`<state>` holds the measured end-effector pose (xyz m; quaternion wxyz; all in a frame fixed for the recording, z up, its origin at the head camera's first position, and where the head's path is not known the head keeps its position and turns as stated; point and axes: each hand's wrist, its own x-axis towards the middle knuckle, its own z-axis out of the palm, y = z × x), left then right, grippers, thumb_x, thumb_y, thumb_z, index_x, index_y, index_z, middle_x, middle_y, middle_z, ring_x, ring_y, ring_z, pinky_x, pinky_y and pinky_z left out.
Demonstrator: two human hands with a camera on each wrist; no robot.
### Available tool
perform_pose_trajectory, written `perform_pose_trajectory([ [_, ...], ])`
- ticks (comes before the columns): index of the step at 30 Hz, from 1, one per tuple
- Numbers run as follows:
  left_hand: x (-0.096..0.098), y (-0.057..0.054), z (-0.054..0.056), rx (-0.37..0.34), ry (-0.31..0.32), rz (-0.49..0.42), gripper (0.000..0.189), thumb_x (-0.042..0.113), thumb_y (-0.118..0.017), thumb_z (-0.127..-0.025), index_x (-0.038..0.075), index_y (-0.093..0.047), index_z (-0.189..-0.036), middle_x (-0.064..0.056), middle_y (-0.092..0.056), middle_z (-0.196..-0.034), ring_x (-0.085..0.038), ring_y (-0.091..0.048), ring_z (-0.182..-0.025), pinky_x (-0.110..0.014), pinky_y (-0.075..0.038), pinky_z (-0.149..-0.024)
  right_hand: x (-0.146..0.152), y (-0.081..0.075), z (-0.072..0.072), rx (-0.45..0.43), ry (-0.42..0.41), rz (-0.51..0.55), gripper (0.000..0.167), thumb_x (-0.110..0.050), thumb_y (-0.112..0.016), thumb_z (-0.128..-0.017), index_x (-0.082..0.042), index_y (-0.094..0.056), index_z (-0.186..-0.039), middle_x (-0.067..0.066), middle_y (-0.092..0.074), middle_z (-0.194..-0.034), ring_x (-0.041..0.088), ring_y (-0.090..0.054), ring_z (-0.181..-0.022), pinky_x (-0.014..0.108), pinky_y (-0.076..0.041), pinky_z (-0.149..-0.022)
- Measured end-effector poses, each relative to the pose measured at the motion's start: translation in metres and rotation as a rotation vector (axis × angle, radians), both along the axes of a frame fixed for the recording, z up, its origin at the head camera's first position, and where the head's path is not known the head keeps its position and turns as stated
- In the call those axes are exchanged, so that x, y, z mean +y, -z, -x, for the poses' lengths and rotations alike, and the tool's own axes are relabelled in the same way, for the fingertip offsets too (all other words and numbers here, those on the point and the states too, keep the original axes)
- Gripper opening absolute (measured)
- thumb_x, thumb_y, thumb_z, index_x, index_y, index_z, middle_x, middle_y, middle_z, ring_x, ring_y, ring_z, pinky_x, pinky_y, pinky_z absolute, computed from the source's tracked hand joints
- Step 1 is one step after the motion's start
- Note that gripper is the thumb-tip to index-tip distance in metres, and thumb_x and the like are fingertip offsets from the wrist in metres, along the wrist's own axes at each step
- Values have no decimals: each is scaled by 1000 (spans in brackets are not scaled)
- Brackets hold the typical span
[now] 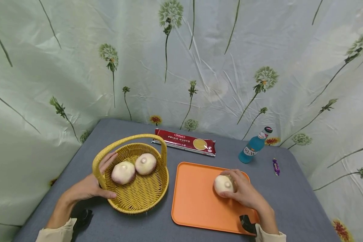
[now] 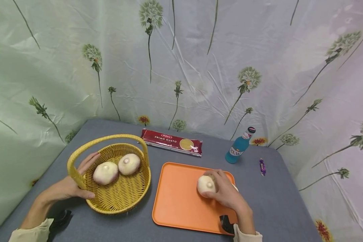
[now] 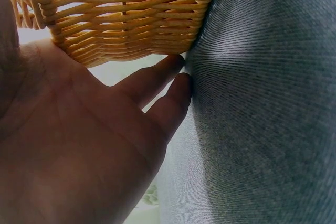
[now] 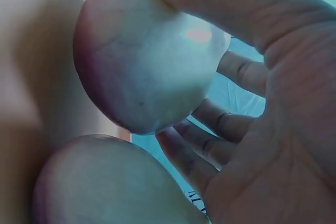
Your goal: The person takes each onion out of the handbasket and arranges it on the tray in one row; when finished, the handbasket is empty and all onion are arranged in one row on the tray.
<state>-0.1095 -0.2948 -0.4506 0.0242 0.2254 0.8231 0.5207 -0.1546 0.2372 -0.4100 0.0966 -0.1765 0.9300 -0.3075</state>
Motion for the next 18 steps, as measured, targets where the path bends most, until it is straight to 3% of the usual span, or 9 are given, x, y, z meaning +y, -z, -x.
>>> perform_pose_trajectory([
  [10,-1,2,1,-4,-2,9,131,4,-91,-65,7,-4,-162,-23,7,-164,14,6,-141,0,-7,-100,0,0,-1,13,-7,-34,57,-41,-85,-79,-21,-59,-126,6,-54,-119,27,-47,-111,46,-45,-87],
  [18,-1,0,1,-6,2,2,131,4,-92,-64,7,-4,-162,-23,7,-164,13,6,-141,0,-7,-100,-1,-1,-3,-20,8,-54,57,-41,-85,-79,-21,-59,-125,8,-54,-130,29,-48,-115,50,-46,-91],
])
